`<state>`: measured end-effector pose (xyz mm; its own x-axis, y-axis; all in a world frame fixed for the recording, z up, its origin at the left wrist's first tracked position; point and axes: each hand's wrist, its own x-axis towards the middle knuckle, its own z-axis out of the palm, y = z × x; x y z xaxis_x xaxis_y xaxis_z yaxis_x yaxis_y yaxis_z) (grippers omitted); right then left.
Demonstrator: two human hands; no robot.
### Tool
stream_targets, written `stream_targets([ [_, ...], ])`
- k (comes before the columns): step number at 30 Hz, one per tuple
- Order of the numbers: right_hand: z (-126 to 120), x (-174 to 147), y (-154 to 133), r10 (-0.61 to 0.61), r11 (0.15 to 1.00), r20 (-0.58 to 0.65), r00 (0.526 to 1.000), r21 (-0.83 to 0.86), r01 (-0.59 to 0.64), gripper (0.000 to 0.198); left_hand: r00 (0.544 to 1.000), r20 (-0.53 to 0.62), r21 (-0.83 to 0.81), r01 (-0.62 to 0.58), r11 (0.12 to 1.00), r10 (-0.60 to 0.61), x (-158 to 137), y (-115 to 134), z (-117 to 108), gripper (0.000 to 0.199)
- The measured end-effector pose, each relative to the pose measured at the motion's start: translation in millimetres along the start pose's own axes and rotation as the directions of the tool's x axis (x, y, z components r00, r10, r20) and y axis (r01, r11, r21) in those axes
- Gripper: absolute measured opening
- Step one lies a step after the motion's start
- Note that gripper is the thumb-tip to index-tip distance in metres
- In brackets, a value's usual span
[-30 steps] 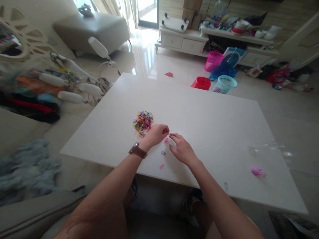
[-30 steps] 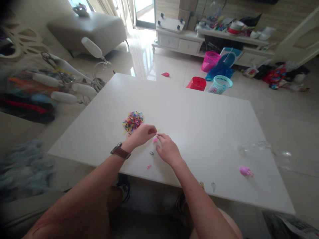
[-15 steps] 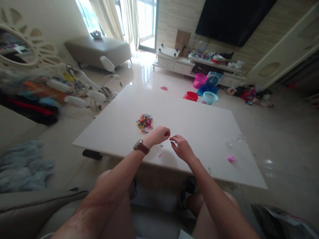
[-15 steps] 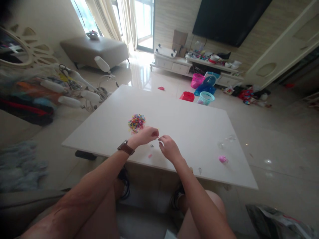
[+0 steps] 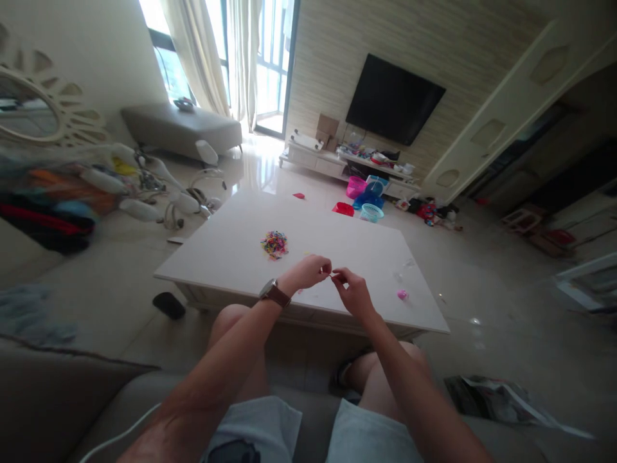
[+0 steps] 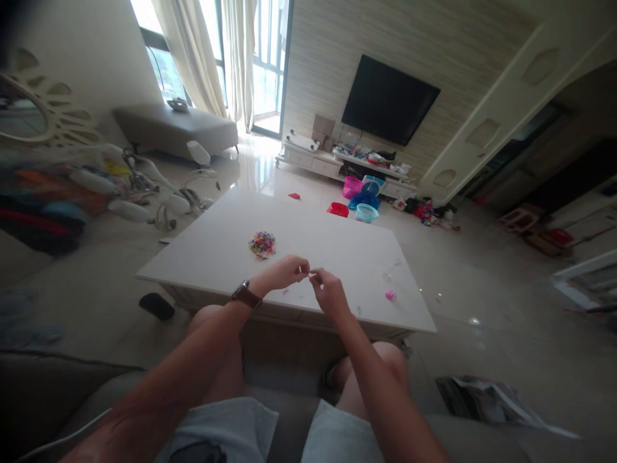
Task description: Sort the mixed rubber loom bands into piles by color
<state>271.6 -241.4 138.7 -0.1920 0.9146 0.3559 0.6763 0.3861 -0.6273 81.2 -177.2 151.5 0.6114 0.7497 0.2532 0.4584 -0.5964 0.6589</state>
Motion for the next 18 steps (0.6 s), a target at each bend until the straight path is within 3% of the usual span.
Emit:
stream_targets([
  [7,-6,-16,2,-0.006,0.996,-0.051,0.999,0.092,0.010,0.013,1.000,0.007,0.045,0.029,0.999,-0.029,-6,19,10,0.015],
  [18,-33,-11,38,0.005,0.993,-0.131,0.991,0.120,0.011,0.013,1.000,-0.028,0.131,0.006,0.991,-0.002,29,43,34,0.016],
])
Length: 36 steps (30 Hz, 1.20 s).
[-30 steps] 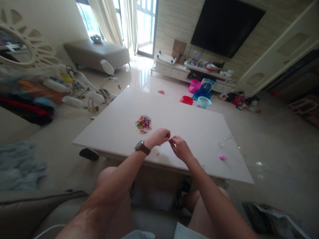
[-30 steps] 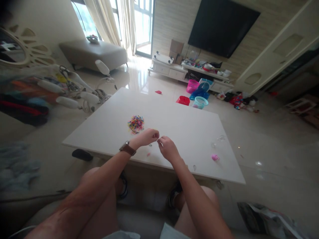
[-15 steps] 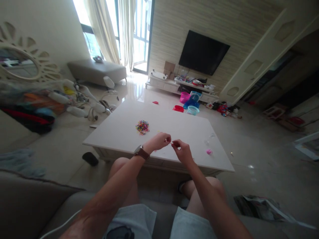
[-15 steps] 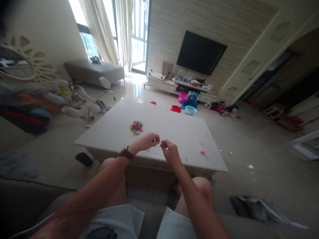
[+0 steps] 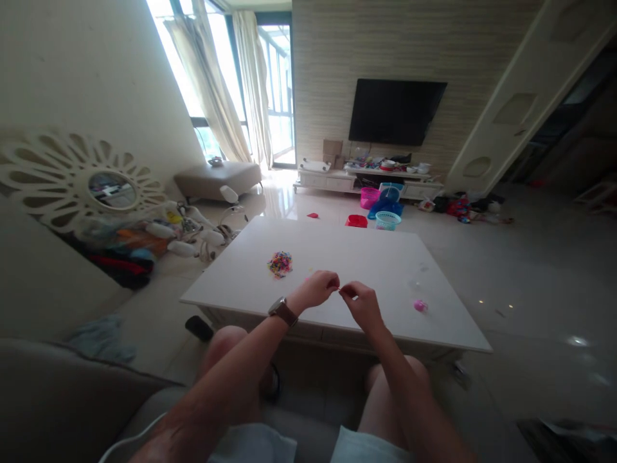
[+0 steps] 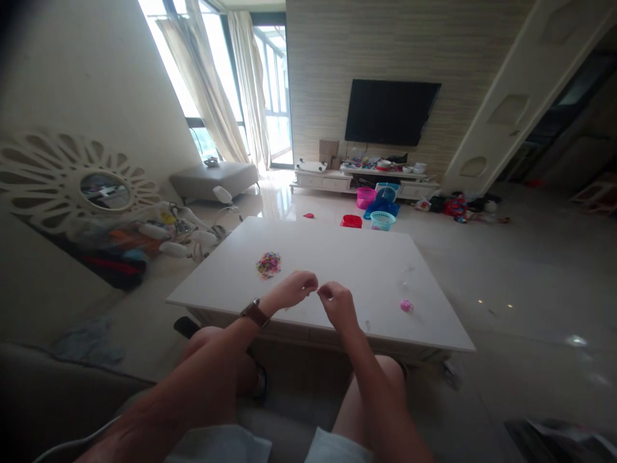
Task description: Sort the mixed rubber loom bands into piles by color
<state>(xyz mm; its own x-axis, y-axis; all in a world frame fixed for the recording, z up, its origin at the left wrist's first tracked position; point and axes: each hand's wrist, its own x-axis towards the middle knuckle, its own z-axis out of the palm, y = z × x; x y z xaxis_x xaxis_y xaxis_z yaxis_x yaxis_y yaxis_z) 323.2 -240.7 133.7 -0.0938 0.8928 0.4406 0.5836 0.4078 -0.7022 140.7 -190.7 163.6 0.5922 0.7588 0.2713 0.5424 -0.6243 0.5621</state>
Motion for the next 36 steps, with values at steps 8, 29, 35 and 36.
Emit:
stream_targets([
  [8,45,42,19,0.088,0.977,0.143,0.986,-0.207,-0.057,0.011,0.941,-0.184,-0.128,0.264,0.956,-0.285,6,-61,-13,0.008],
  [29,174,25,76,0.260,0.952,0.547,0.796,-0.282,-0.117,0.008,0.770,0.194,-0.718,0.533,0.447,-0.607,-18,-167,-5,0.001],
  [35,162,40,71,0.303,0.949,0.280,0.911,0.000,-0.316,0.010,0.778,0.197,-0.748,0.512,0.421,-0.596,-6,-155,5,0.006],
  [36,160,43,69,0.325,0.929,0.234,0.916,0.104,-0.356,0.013,0.780,0.197,-0.751,0.509,0.420,-0.594,-4,-154,7,0.006],
])
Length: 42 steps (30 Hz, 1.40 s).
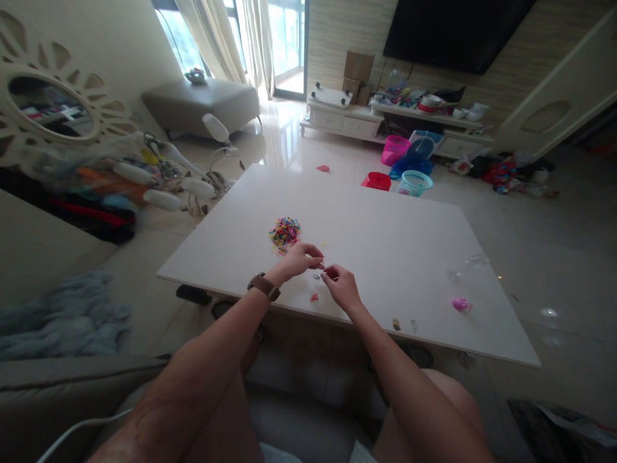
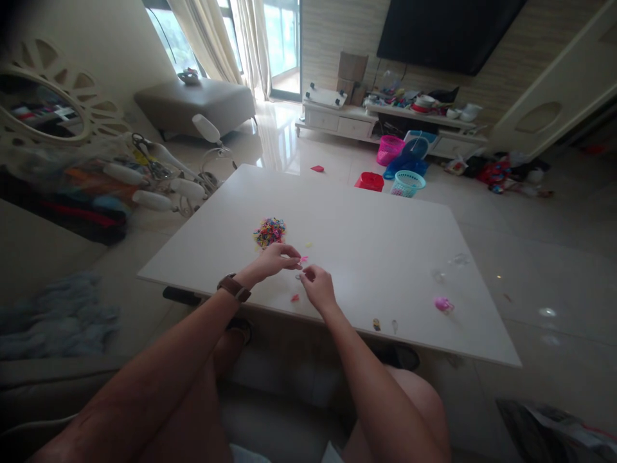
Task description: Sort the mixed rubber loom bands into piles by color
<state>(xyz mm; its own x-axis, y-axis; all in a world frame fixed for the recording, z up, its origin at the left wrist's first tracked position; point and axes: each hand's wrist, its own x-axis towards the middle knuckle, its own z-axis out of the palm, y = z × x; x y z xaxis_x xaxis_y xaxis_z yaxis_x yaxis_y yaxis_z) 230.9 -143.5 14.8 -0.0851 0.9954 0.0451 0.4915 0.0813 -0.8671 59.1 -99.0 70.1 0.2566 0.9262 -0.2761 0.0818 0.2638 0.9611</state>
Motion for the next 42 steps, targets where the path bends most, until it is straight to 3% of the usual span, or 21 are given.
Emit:
stream_targets([
  [4,-5,4,-7,0.105,0.899,-0.060,0.993,0.433,-0.068,0.026,0.999,0.044,0.019,0.021,1.000,-0.022,6,-5,7,0.011],
  [10,-1,6,-8,0.126,0.832,-0.039,0.991,0.548,-0.084,0.027,0.996,0.083,0.072,0.032,0.997,-0.038,11,-11,6,0.021],
  [14,2,8,-9,0.164,0.837,-0.062,0.985,0.537,-0.106,0.024,0.996,0.090,0.090,0.014,0.996,-0.022,10,-10,3,0.023],
  [20,0,11,-9,0.152,0.921,-0.162,0.975,0.382,-0.080,0.015,0.988,0.156,0.147,-0.006,0.989,-0.017,7,-10,-3,0.016],
  [29,0,6,-4,0.129,0.957,-0.097,0.987,0.272,-0.098,0.019,0.983,0.180,0.226,-0.081,0.971,0.040,4,-14,-7,0.022],
  [33,0,5,-6,0.109,0.963,-0.080,0.991,0.255,-0.085,0.022,0.975,0.221,0.298,-0.104,0.949,0.037,5,-17,-5,0.014],
  [38,-3,4,-10,0.103,0.978,-0.084,0.991,0.189,-0.085,0.024,0.976,0.218,0.318,-0.069,0.946,-0.002,7,-20,-5,0.008],
  [42,-6,2,-13,0.141,0.982,-0.040,0.989,0.136,-0.134,0.024,0.975,0.214,0.429,-0.034,0.903,-0.065,9,-26,-6,0.010],
])
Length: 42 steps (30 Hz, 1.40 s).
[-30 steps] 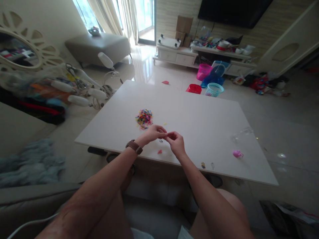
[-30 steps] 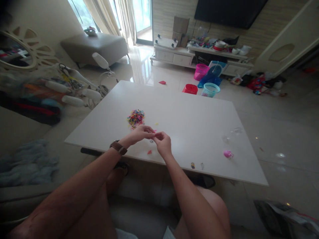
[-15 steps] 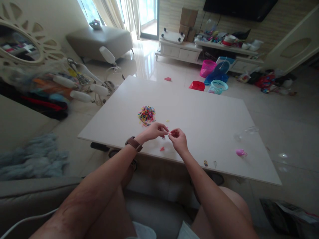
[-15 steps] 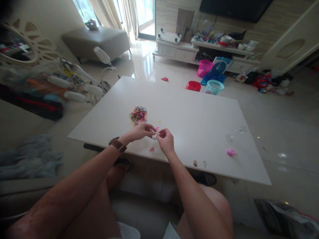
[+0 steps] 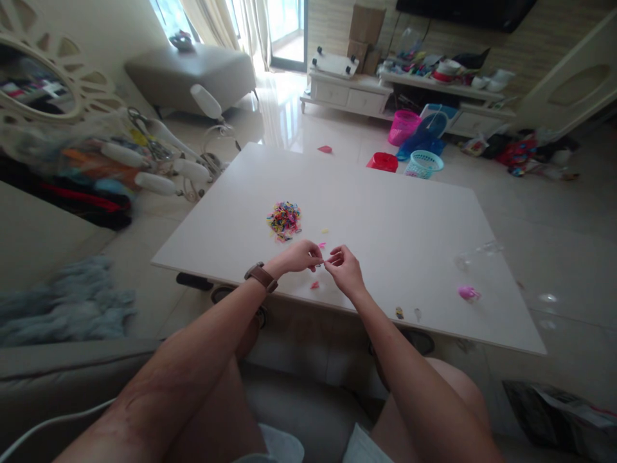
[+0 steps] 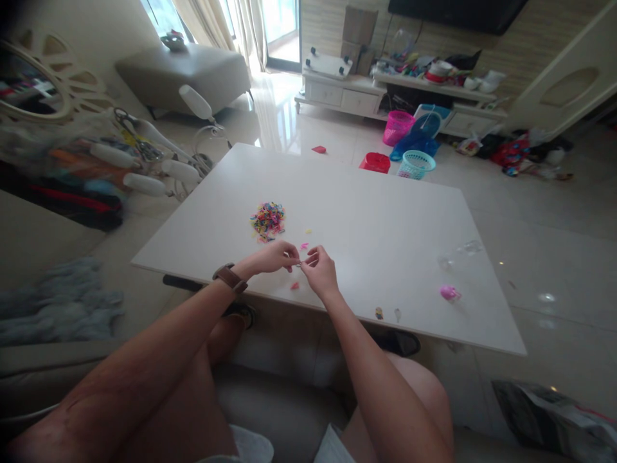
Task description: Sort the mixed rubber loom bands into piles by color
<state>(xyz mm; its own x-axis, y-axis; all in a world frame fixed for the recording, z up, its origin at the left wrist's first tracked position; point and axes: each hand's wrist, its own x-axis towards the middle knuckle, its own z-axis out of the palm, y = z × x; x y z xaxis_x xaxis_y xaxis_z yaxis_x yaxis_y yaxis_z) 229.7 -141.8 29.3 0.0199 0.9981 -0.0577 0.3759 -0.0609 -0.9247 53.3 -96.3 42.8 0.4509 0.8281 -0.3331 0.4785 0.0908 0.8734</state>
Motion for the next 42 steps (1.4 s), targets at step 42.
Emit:
stream_targets([
  [42,-61,-1,-5,-0.015,1.000,-0.137,0.990,-0.024,0.012,0.016,0.986,0.115,0.672,0.012,0.740,-0.120,-3,-19,40,0.006],
])
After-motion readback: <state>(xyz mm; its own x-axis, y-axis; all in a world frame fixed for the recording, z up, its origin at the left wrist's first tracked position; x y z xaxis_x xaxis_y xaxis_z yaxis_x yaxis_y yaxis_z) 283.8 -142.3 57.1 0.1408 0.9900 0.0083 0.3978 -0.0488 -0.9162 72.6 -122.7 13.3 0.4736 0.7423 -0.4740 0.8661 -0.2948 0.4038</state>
